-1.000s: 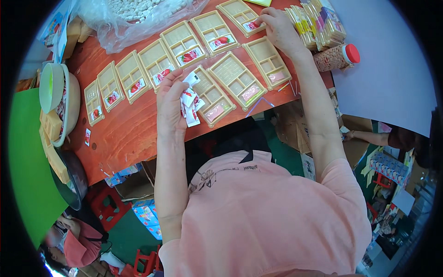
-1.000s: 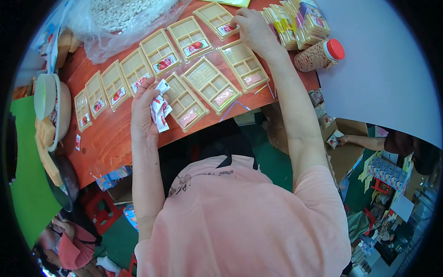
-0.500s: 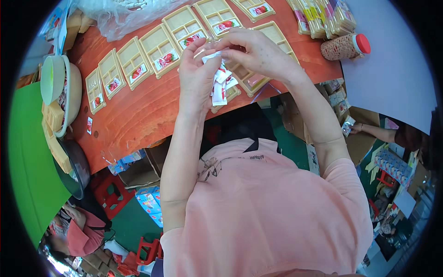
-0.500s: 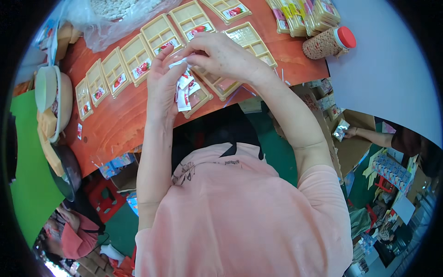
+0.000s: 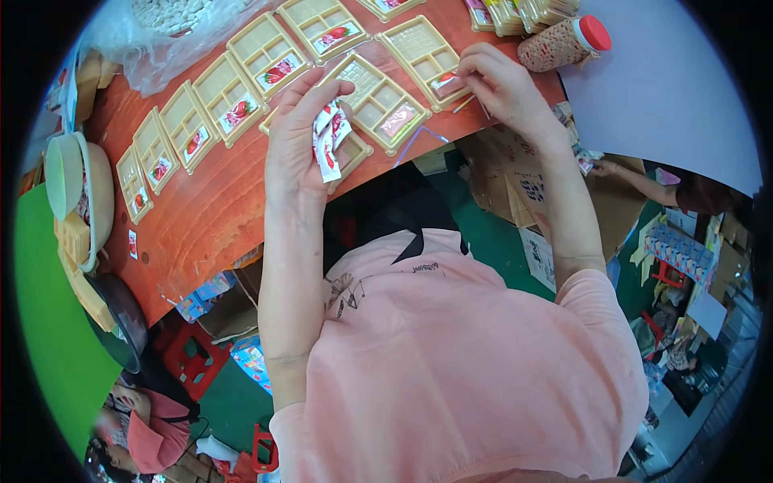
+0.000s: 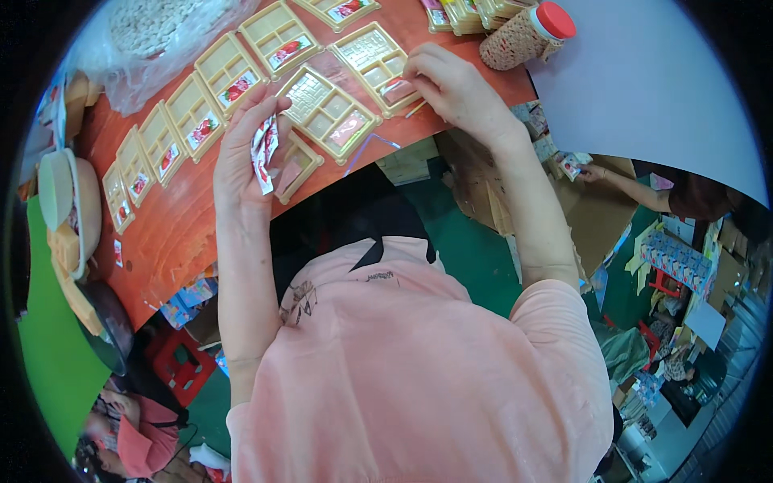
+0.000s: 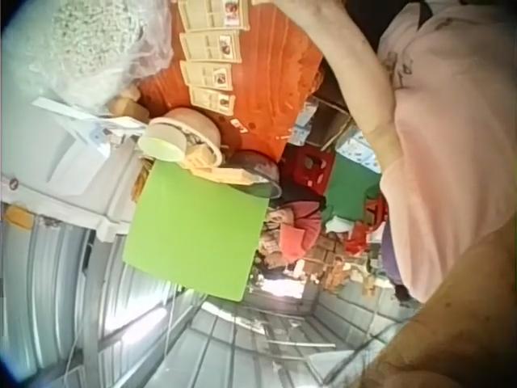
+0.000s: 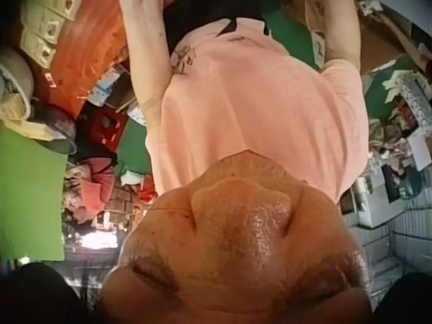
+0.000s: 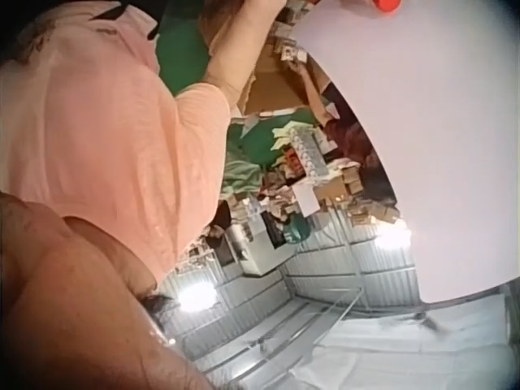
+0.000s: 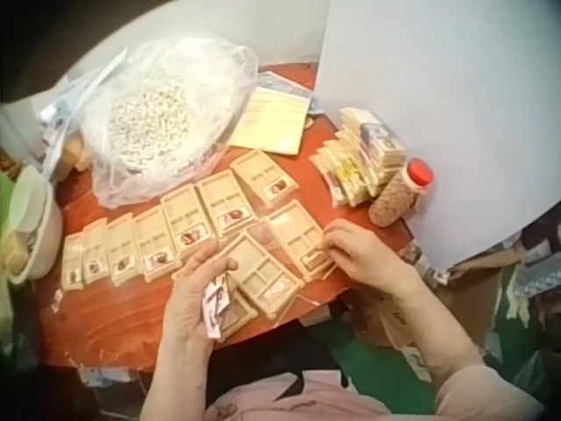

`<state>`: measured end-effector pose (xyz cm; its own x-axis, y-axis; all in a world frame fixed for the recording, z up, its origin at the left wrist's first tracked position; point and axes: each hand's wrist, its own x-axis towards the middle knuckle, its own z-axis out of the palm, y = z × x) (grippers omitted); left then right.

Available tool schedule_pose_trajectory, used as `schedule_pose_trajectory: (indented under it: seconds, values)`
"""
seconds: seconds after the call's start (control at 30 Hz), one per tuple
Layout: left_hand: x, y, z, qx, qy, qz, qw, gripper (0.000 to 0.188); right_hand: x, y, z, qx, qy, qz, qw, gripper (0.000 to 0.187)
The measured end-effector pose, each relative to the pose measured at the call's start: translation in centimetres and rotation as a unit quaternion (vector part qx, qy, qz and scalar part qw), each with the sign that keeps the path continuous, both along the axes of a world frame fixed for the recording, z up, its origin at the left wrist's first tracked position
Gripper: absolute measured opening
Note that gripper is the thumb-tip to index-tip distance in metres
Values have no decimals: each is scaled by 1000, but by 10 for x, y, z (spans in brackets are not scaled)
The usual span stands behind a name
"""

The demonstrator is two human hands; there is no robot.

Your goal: The person is placing green decorative material and small white spheres into small rectangular wooden frames.

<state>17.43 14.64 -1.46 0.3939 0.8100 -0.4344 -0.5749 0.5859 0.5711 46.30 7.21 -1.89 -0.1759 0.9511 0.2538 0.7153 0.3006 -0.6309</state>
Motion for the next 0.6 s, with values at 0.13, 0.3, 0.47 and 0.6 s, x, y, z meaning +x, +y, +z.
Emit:
schedule_pose_trajectory:
  seconds: [0.13,0.3,0.47,0.6]
  values:
    - [0,-2,0,7,-21,-10,1000,26,-2,-14,-12,110,-128,-3,986,17]
    - [4,-3,-4,-21,-39,-19,999,26,-9,-22,-12,135,-264,-45,954,23]
    - [5,0,-15,-42,-62,-12,997,27,-77,-23,23,138,-95,-56,984,17]
    - [15,0,-13,-52,-1,127,990,33,-141,-20,32,-46,211,-20,976,21]
